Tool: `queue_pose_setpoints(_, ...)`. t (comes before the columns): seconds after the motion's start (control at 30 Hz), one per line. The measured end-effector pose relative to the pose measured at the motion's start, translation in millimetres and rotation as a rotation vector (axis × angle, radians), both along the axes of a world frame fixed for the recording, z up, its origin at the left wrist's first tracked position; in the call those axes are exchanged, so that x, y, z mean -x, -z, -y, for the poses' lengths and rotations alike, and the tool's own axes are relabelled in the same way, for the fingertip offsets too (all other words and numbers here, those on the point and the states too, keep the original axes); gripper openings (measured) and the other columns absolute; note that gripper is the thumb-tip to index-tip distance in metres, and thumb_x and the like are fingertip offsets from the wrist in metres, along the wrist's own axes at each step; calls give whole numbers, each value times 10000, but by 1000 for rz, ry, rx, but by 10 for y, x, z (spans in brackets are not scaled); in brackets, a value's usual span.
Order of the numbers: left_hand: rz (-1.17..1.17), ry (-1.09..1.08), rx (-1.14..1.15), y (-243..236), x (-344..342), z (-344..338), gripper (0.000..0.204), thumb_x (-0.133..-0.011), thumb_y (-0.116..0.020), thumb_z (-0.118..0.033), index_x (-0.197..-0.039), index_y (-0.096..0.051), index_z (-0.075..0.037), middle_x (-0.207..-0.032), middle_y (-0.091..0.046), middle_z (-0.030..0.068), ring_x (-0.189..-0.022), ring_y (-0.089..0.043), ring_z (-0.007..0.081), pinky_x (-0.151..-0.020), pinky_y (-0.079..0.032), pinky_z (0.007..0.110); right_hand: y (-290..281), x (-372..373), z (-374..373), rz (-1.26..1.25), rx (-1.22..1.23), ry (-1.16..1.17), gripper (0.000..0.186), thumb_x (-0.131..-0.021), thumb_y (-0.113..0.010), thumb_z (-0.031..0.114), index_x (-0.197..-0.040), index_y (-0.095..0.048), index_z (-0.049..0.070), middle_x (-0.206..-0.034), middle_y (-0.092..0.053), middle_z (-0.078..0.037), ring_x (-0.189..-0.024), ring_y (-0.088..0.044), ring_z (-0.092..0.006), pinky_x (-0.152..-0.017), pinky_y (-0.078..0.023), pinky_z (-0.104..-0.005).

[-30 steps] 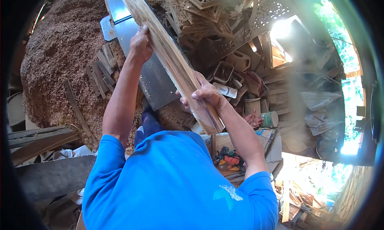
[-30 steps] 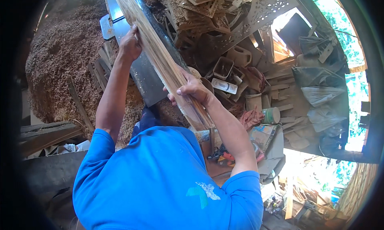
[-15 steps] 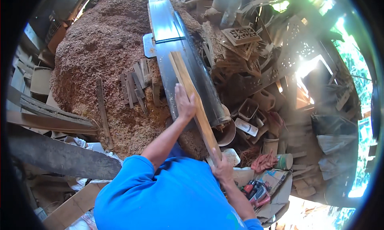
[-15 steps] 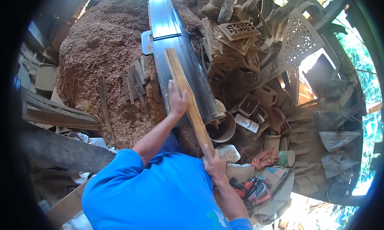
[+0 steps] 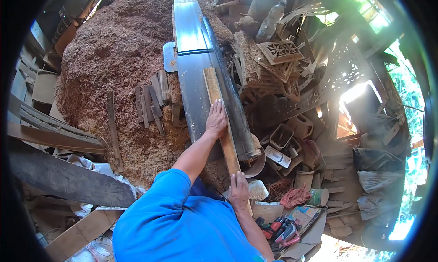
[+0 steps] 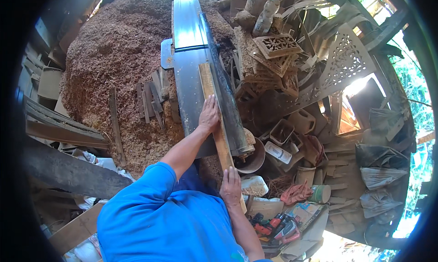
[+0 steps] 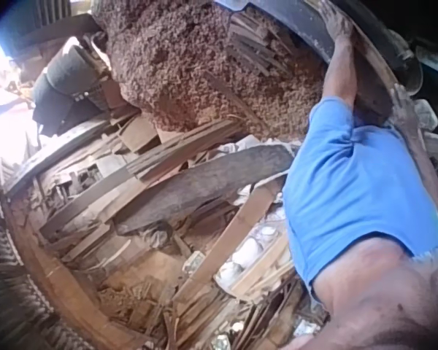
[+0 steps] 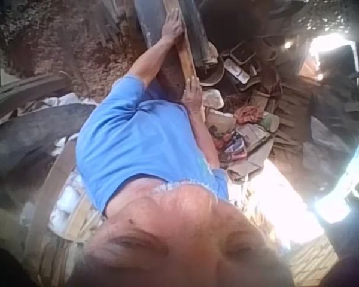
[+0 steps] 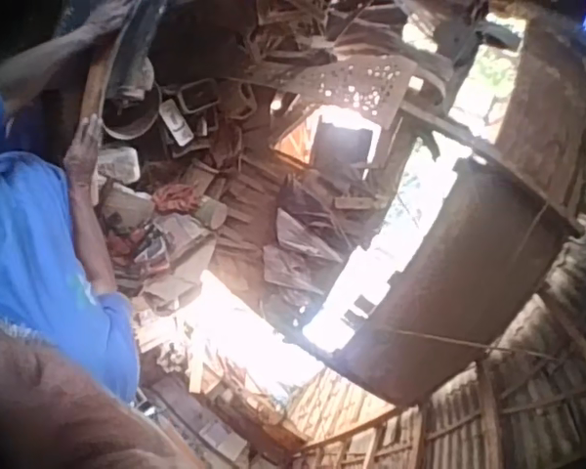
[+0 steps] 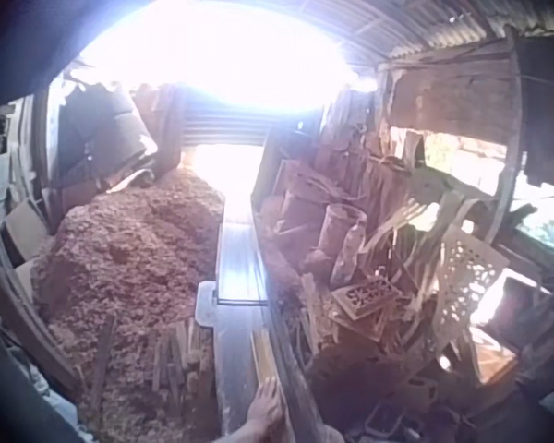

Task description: The person feeds several wood planks through a jointer machine, picks up wood pieces from the floor, and measures a piece of wood with a tape measure.

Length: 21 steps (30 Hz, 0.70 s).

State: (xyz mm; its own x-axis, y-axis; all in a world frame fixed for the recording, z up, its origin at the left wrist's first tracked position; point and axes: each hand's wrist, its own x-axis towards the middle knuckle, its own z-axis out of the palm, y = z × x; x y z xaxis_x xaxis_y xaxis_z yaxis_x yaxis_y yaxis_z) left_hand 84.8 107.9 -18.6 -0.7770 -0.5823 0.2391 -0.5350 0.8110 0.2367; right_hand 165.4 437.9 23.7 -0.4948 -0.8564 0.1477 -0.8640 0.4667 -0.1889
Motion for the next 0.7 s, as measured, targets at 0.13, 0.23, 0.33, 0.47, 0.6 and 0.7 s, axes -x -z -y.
queue_pose_setpoints(0.13,-30,-32,89,161,103,278,566,-972,-419,-221,-1454,-422,77,-1569,-353,237,-1507,-260,355,-1251,-170,454,-3,158,181,35,-13,-160,560,-879,-552,120,-1381,-475,-117,-1489,-433,-275,-1419,-393,-411,-1191,-314,-502)
queue_pose_setpoints(0.23,-30,-36,107,219,217,449,566,-970,-424,-228,-1453,-432,66,-1576,-353,224,-1508,-265,347,-1251,-170,449,9,258,290,21,-17,-214,535,-889,-525,105,-1373,-483,-121,-1494,-430,-274,-1427,-384,-415,-1193,-314,-502)
queue_pose_setpoints(0.33,-28,-50,135,279,292,706,563,-968,-429,-235,-1452,-446,51,-1585,-348,208,-1511,-265,336,-1250,-173,445,49,300,425,58,3,-240,553,-883,-514,86,-1389,-458,-129,-1515,-401,-274,-1443,-354,-423,-1201,-292,-505)
queue_pose_setpoints(0.47,6,-64,188,365,393,977,553,-968,-428,-237,-1448,-462,36,-1592,-343,200,-1515,-260,327,-1250,-177,439,54,341,514,87,10,-253,550,-880,-489,71,-1393,-457,-127,-1522,-399,-267,-1447,-352,-417,-1207,-284,-499)
queue_pose_setpoints(0.6,-6,-59,190,364,455,1257,541,-972,-424,-233,-1442,-471,31,-1587,-351,204,-1511,-270,329,-1247,-183,440,35,422,736,73,-2,-253,534,-890,-447,72,-1389,-472,-116,-1527,-409,-250,-1446,-371,-391,-1209,-284,-489)
queue_pose_setpoints(0.7,-25,-42,126,250,554,1312,542,-976,-420,-238,-1441,-469,37,-1583,-357,207,-1505,-281,333,-1244,-192,444,-10,506,854,63,-32,-240,539,-886,-442,66,-1394,-472,-110,-1536,-403,-242,-1453,-366,-378,-1209,-284,-487)
